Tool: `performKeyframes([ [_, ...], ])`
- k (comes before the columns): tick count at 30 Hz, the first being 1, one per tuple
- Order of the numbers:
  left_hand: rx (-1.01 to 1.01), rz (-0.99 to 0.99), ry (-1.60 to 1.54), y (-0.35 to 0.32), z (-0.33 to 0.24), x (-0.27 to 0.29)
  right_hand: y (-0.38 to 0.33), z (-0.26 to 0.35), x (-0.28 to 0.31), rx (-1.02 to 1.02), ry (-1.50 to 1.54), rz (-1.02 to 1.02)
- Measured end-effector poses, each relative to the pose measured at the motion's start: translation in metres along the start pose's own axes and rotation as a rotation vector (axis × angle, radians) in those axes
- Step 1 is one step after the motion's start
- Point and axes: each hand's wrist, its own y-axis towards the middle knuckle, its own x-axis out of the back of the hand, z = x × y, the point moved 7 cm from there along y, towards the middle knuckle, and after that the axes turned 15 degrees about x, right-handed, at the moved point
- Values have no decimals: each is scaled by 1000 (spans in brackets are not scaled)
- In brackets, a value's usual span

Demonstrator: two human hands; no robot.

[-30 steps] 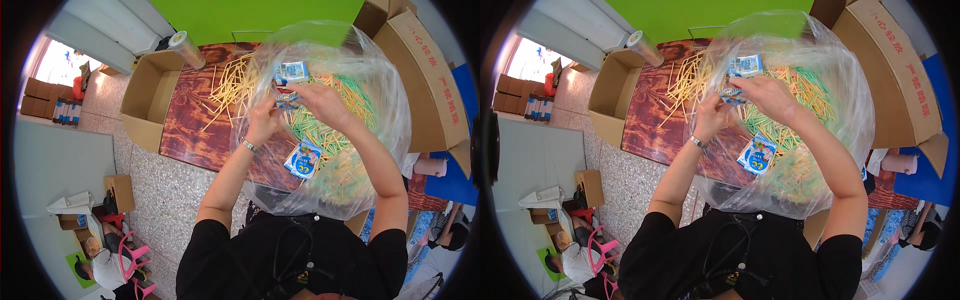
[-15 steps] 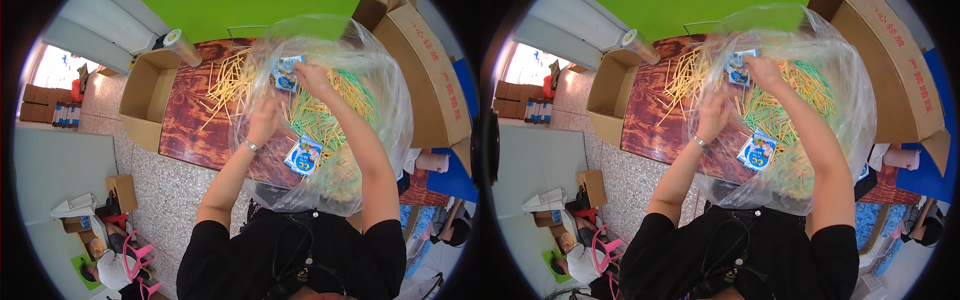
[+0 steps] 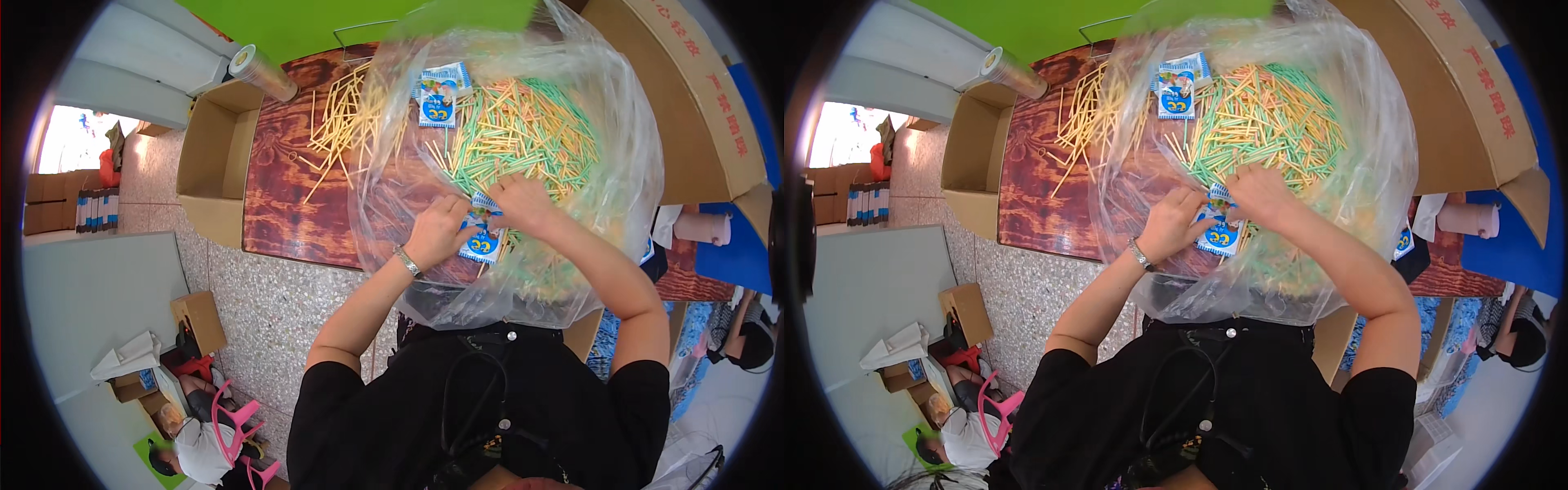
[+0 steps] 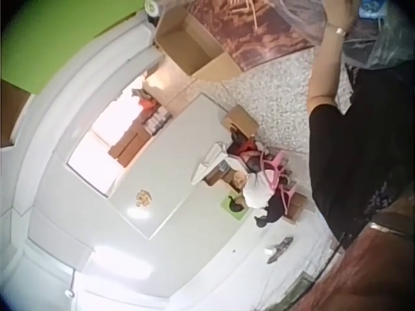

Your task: Packing small blue pouches from a large plastic bag containing shredded paper into cardboard shipping boxes.

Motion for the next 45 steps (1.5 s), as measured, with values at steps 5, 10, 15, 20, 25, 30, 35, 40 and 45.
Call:
performKeyframes([
  [5,42,-37,30,-4,-1,-6,-14,-4,-17,-45,57,-186],
  [10,65,-112,102,-1,-11,1,-26,4,-6,24,-79,-216],
  [15,-96,-306,40,12,-33,21,-40,11,33,155,-122,-475],
  [20,317,195,-698,30,4,-22,-46,-12,45,-50,706,-645],
  [25,388,221,-872,34,0,-31,-50,-14,45,-100,816,-617],
  [30,336,103,-787,50,-14,-18,-52,-15,65,12,603,-726],
  [35,346,148,-848,54,-13,-17,-47,-20,92,122,439,-837],
  [40,345,154,-921,58,-9,-16,-36,-174,68,-127,592,-688],
  [45,318,118,-865,51,-6,-11,-49,-226,95,-387,-88,-578],
])
